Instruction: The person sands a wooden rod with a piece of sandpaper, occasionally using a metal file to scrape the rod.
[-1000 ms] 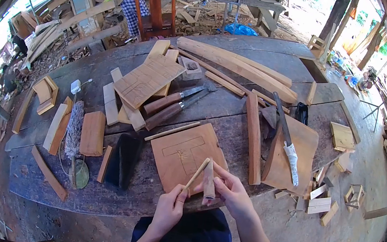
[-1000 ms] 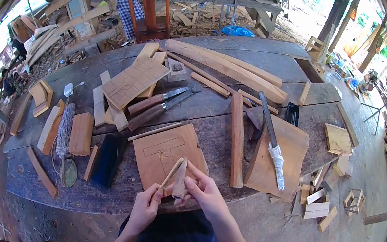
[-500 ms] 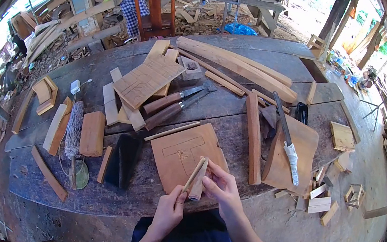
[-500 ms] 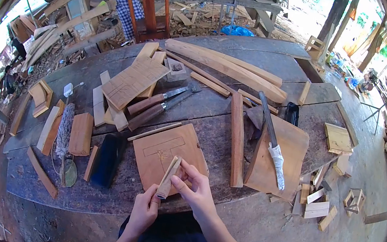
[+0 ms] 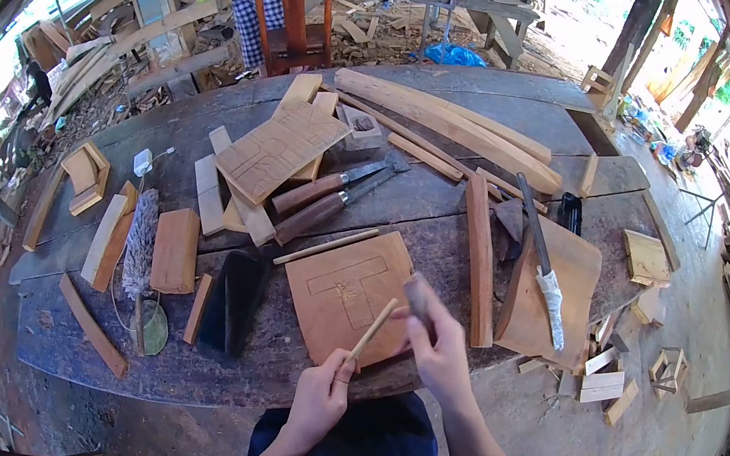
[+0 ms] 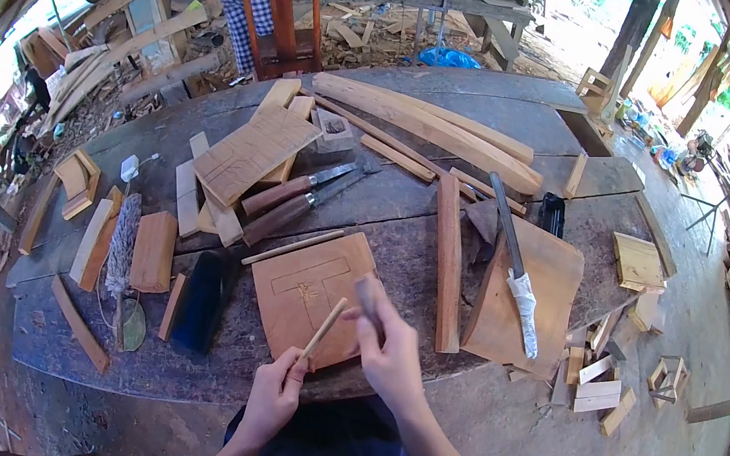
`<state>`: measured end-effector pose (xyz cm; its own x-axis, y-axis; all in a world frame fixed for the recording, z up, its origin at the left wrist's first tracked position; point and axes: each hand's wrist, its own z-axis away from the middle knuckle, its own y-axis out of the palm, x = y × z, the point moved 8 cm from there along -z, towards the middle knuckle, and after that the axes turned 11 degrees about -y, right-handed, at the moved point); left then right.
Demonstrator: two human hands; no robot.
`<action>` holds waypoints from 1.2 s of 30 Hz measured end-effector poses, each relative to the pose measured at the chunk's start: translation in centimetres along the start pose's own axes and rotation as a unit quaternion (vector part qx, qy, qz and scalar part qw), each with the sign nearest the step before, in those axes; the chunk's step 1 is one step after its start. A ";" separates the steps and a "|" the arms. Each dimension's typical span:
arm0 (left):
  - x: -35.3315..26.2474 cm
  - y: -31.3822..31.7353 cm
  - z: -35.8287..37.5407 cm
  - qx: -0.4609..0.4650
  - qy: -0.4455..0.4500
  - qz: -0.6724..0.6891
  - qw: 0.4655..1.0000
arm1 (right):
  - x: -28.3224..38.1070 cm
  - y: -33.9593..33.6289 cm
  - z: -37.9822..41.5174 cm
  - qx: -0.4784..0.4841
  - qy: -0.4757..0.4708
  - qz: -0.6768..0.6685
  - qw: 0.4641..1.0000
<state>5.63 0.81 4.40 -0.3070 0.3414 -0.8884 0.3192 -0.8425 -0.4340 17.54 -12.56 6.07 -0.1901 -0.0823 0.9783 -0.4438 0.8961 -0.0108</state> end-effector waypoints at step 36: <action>1.5 0.1 0.3 -0.014 -0.013 0.109 0.994 | 2.7 3.0 1.6 0.124 -0.161 0.250 0.947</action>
<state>4.90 1.11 3.12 -0.2508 0.1410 -0.9577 0.4054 -0.8831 -0.2362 14.31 -10.83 8.33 -0.6702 0.1600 0.7247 -0.4123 0.7317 -0.5429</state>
